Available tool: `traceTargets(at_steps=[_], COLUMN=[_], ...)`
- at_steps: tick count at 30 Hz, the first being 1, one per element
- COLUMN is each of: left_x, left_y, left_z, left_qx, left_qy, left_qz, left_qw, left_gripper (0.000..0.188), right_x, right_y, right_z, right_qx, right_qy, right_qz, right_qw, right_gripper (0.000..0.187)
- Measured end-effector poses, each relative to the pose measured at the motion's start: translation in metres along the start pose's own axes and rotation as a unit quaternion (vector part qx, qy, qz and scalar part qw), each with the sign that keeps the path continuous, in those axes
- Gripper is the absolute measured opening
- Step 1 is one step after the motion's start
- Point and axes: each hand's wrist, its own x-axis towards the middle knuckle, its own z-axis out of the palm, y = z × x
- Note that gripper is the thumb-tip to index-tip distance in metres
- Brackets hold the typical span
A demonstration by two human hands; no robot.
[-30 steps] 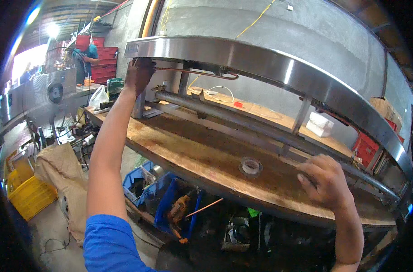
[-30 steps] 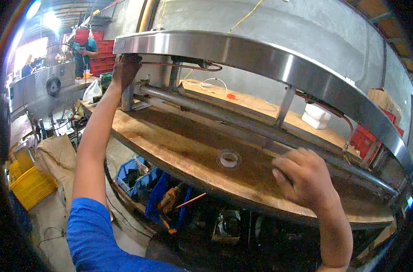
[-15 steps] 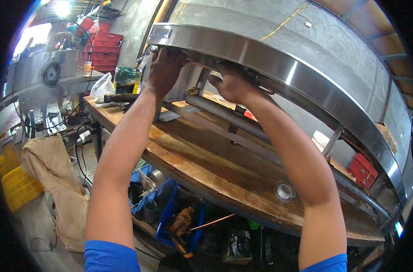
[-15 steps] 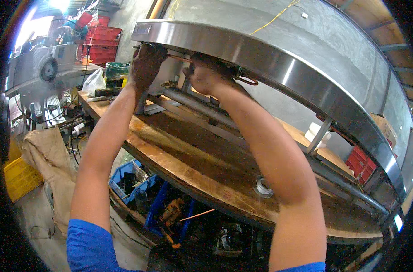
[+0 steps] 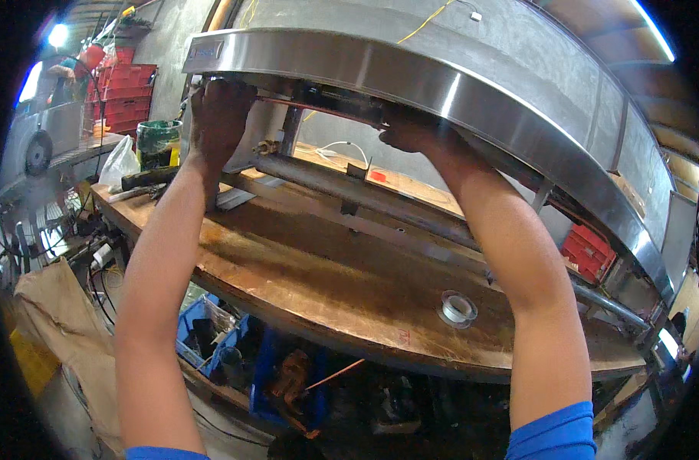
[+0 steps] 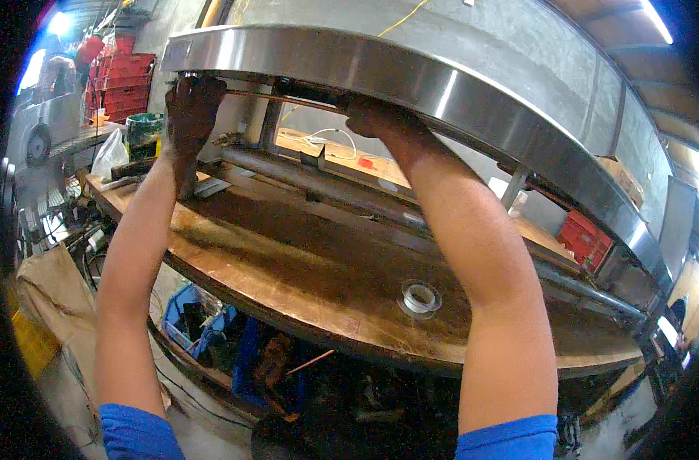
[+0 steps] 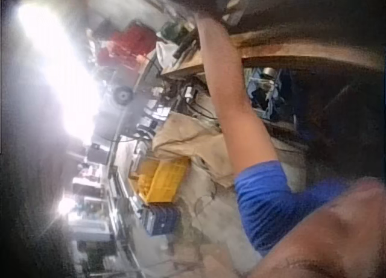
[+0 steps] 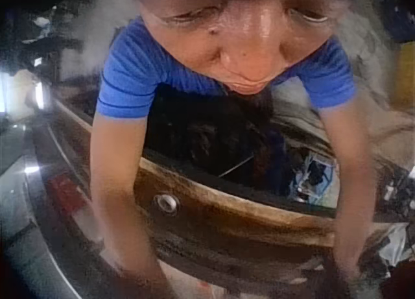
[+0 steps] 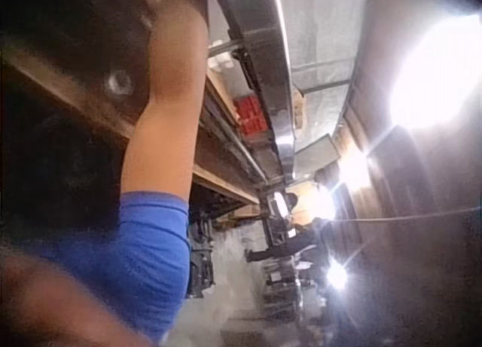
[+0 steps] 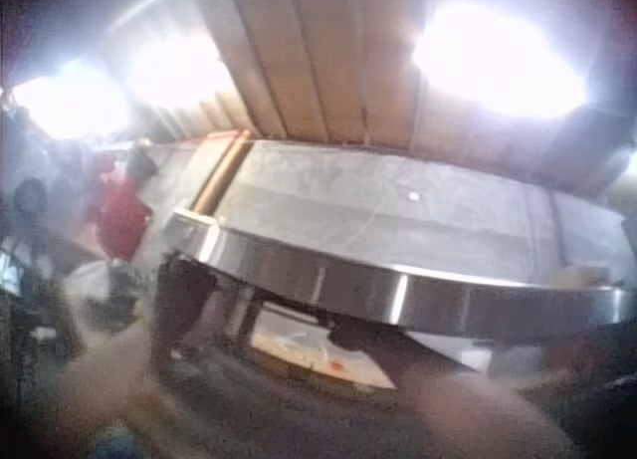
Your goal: The person works on the underside of a stainless steel gas range, connecting gas lines and tightening fittings with a wrench. They then flip the range upright and continue tightening connections at the front. The task involves handling the gas range, gas lines, and a wrench.
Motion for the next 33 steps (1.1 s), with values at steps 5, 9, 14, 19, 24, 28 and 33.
traceTargets(at_steps=[5,9,14,19,24,28,33], left_x=[0.002,0.007,0.014,0.018,0.023,0.024,0.026], left_y=[0.0,0.003,-0.001,-0.003,-0.009,-0.013,-0.012], left_z=[0.004,0.003,0.006,0.012,0.011,0.01,0.008], left_qx=[-0.036,-0.023,-0.058,-0.108,-0.083,-0.12,-0.066], left_qy=[0.003,-0.01,0.028,-0.077,-0.082,-0.026,-0.086], left_qz=[0.013,-0.01,0.025,-0.033,-0.031,0.015,-0.004], left_qw=[0.999,1.0,0.998,0.991,0.993,0.992,0.994], left_gripper=[0.024,0.026,0.023,0.023,0.024,0.023,0.024], right_x=[-0.01,-0.005,0.004,0.014,0.014,0.009,0.004], right_y=[0.025,0.032,0.038,0.044,0.046,0.047,0.045], right_z=[0.009,0.012,0.016,0.022,0.024,0.025,0.025], right_qx=[0.005,-0.048,-0.069,0.008,-0.009,0.027,0.048], right_qy=[0.036,0.091,0.113,0.081,0.1,0.094,0.065], right_qz=[-0.028,-0.037,-0.038,-0.006,-0.022,-0.017,-0.035], right_qw=[0.999,0.994,0.99,0.997,0.995,0.995,0.996], right_gripper=[0.046,0.042,0.041,0.036,0.034,0.034,0.034])
